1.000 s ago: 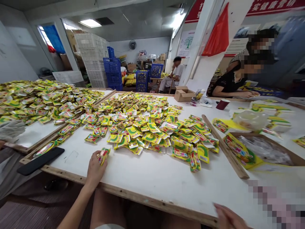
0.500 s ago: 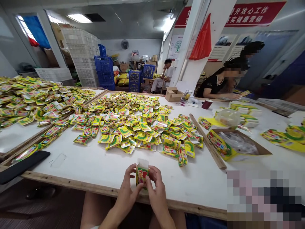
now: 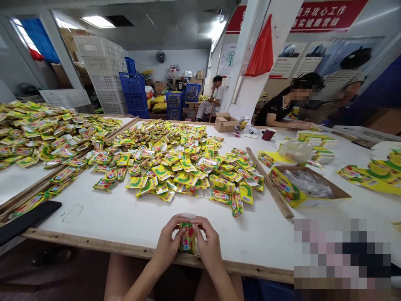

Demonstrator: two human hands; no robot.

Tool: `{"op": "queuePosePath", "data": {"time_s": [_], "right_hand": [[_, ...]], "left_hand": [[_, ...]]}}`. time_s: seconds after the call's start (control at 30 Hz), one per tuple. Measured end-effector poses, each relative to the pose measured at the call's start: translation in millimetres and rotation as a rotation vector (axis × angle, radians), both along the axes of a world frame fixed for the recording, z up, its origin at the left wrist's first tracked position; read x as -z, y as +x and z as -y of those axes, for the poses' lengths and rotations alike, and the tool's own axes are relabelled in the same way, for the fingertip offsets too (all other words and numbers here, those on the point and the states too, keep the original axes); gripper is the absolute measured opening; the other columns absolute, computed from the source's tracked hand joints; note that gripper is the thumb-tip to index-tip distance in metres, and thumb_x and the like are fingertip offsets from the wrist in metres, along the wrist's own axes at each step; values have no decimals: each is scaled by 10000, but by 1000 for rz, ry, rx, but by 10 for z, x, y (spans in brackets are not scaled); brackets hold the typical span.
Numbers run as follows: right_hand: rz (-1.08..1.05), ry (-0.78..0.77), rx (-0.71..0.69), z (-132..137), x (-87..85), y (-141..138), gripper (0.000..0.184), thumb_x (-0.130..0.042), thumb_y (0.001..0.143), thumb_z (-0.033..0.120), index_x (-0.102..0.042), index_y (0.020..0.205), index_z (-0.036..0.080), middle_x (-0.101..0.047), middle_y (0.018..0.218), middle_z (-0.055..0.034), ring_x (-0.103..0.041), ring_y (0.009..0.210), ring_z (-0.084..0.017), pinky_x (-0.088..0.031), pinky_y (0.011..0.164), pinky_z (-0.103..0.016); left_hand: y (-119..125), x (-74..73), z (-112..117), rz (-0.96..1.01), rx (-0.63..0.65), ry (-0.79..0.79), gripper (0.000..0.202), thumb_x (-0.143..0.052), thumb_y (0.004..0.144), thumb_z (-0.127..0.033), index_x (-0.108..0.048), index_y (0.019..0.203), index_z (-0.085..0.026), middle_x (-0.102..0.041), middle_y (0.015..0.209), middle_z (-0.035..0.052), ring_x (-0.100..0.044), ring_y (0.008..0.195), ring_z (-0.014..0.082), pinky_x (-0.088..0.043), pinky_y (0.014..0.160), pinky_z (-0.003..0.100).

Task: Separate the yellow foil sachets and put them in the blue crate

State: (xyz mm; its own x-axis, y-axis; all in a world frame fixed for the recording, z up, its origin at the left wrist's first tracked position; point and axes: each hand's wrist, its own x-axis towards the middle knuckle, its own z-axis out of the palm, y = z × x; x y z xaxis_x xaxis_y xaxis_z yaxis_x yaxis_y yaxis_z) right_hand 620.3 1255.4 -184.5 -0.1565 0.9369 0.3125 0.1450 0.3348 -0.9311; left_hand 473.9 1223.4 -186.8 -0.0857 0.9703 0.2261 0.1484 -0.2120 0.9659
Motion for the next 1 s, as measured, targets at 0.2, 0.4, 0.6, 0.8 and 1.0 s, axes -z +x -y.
{"op": "queuePosePath", "data": {"time_s": [0.2,0.4,0.6,0.8,1.0], "right_hand": [[-9,29,4,23,69,-8,163,-524,919,273,-641,1012,209,-674,998,-63,-647,930,-196,-534,801,-286],[61,83,-14,88,-5,38,149,-573,903,301,-670,982,221,-668,1033,-63,-614,1003,-208,-518,808,-284],[92,46,61,67,-102,-19,155,-585,888,333,-655,916,198,-683,861,-44,-627,786,-189,-512,724,-281],[98,-11,54,-1,-178,-46,181,-576,880,355,-638,835,191,-672,764,-31,-615,714,-188,-494,686,-279],[30,-37,-8,96,-100,13,190,-572,892,358,-675,886,198,-695,867,-46,-649,805,-199,-511,728,-278]], "left_hand": [[13,37,13,46,-8,-25,235,-537,898,-266,-583,1125,-224,-649,1095,68,-627,1021,210,-495,900,342],[9,-49,30,-13,-15,-13,187,-550,897,-311,-656,1010,-206,-671,1076,77,-617,1038,215,-474,915,332],[40,-109,9,19,-79,-59,213,-570,878,-337,-641,1024,-199,-691,946,51,-630,864,188,-495,799,296],[51,-123,-63,72,-84,-102,190,-588,863,-349,-669,893,-180,-696,817,35,-629,770,179,-499,730,283],[-24,-31,9,57,-34,-57,183,-589,870,-323,-705,946,-204,-704,911,52,-651,878,203,-508,784,309]]}}
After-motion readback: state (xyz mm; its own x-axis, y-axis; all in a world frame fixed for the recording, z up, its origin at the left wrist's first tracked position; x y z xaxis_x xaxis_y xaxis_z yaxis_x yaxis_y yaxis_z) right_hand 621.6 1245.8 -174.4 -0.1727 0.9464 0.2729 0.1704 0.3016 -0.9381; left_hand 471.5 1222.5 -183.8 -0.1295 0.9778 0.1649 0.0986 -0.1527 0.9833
